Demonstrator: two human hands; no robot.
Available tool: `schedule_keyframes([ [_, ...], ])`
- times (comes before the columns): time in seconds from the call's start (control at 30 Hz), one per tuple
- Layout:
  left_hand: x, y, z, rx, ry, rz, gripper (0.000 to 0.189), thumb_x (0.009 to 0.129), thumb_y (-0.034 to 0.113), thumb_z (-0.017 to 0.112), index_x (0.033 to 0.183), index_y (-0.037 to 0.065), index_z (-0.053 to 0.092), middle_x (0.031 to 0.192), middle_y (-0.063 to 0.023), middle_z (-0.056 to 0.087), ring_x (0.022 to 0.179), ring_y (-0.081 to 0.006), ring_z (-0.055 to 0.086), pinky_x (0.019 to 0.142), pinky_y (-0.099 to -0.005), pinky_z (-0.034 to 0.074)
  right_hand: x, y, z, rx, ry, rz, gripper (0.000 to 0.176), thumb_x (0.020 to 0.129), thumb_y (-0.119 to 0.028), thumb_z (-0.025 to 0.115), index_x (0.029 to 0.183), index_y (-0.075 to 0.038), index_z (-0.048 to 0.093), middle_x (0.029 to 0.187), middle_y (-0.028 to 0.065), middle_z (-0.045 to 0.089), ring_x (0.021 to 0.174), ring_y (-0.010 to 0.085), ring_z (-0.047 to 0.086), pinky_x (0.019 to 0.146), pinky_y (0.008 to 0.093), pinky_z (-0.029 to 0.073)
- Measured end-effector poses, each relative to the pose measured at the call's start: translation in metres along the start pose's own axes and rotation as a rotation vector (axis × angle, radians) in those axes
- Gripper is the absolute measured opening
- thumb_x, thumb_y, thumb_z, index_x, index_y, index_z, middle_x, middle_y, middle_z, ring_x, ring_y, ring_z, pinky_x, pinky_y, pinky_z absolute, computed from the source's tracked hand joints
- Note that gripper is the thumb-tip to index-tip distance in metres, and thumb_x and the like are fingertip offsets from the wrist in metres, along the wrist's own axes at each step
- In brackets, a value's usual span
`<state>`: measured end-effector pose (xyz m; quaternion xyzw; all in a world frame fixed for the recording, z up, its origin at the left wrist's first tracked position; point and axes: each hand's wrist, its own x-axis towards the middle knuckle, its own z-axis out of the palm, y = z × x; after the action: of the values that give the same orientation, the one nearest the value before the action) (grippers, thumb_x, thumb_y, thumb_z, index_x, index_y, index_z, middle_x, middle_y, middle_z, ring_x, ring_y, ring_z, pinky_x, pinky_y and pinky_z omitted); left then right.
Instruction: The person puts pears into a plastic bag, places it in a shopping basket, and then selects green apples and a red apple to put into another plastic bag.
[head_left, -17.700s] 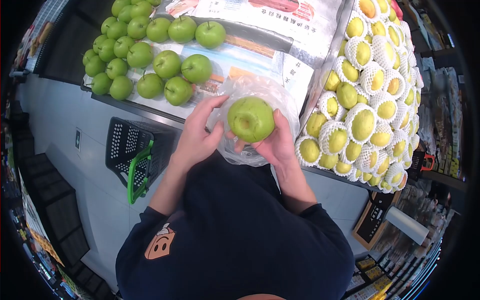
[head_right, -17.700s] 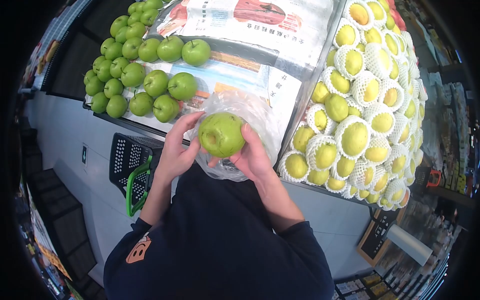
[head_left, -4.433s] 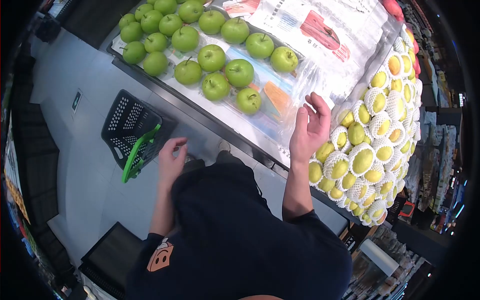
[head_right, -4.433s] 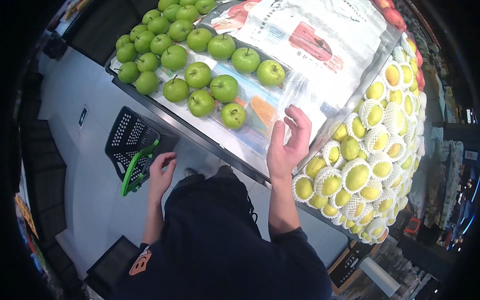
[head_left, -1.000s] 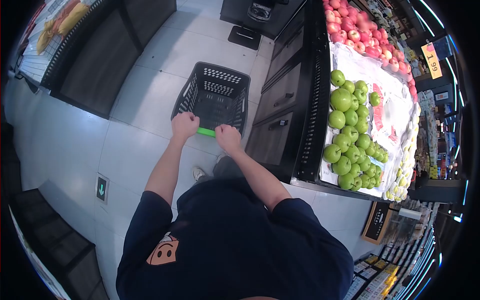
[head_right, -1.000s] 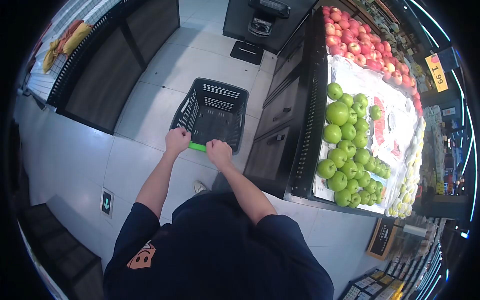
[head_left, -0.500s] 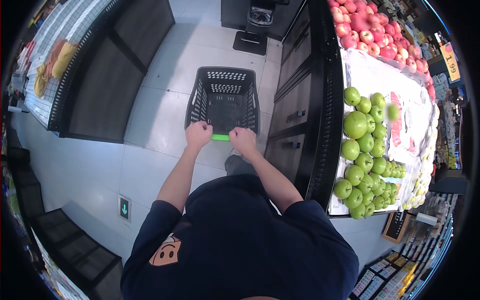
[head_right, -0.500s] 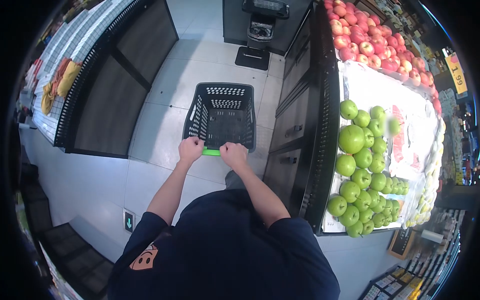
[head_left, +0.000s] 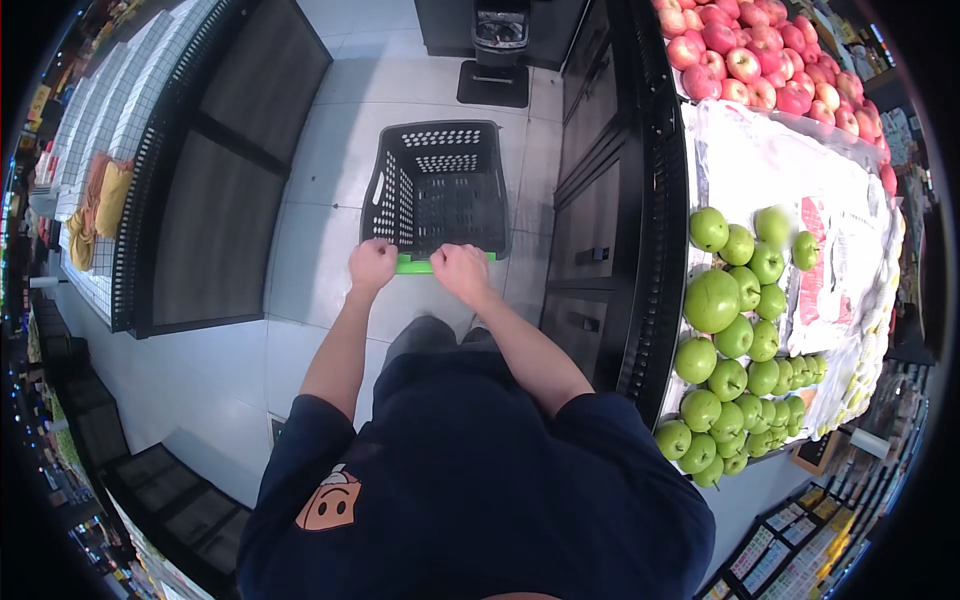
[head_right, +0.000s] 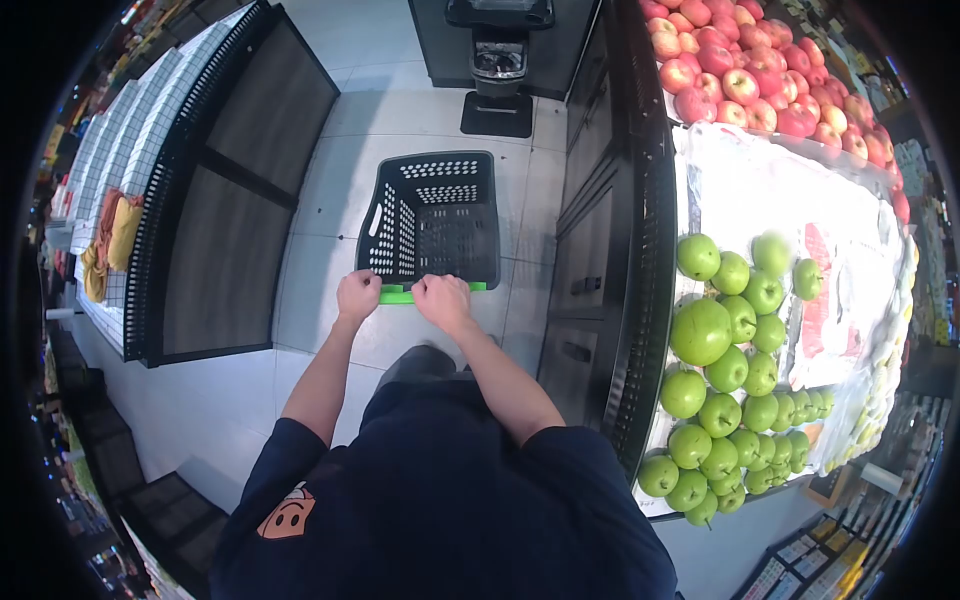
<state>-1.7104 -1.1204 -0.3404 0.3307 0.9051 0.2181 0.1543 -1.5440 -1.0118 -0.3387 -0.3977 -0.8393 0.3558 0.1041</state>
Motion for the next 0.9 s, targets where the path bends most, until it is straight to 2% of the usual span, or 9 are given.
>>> schedule_keyframes([
  [0.07,0.020,-0.001,0.003,-0.014,0.002,0.009,0.026,0.078,0.028,0.058,0.074,0.006,0.072,0.074,-0.0198,0.068,0.074,-0.0423,0.066,0.071,-0.0503,0.053,0.017,-0.003,-0.005,0.027,-0.009,0.021,0.033,0.086,-0.030,0.056,0.078,-0.004,0.074,0.079,0.0239,0.070,0.077,0.0422,0.069,0.079,0.0517,0.055],
  [0.17,0.052,0.000,0.003,0.004,-0.022,0.018,0.027,0.079,0.028,0.058,0.075,0.006,0.072,0.074,-0.0196,0.068,0.074,-0.0423,0.066,0.071,-0.0504,0.053,0.045,-0.003,-0.002,0.010,0.034,0.024,0.031,0.085,-0.029,0.056,0.074,-0.004,0.072,0.075,0.0225,0.069,0.073,0.0424,0.068,0.074,0.0523,0.055],
  [0.53,0.161,0.028,-0.005,-0.048,-0.066,0.074,0.025,0.078,0.028,0.060,0.074,0.007,0.072,0.073,-0.0200,0.068,0.073,-0.0415,0.067,0.071,-0.0494,0.054,0.150,-0.006,-0.009,-0.054,0.064,0.084,0.032,0.084,-0.029,0.056,0.076,-0.004,0.074,0.075,0.0232,0.069,0.073,0.0420,0.069,0.076,0.0517,0.055],
  [0.9,0.255,0.038,-0.015,-0.126,-0.157,0.235,0.026,0.079,0.028,0.061,0.071,0.005,0.070,0.073,-0.0207,0.068,0.073,-0.0412,0.067,0.070,-0.0493,0.054,0.223,-0.024,-0.007,-0.088,0.127,0.209,0.027,0.083,-0.026,0.056,0.075,-0.005,0.072,0.075,0.0213,0.068,0.076,0.0428,0.067,0.077,0.0526,0.053],
])
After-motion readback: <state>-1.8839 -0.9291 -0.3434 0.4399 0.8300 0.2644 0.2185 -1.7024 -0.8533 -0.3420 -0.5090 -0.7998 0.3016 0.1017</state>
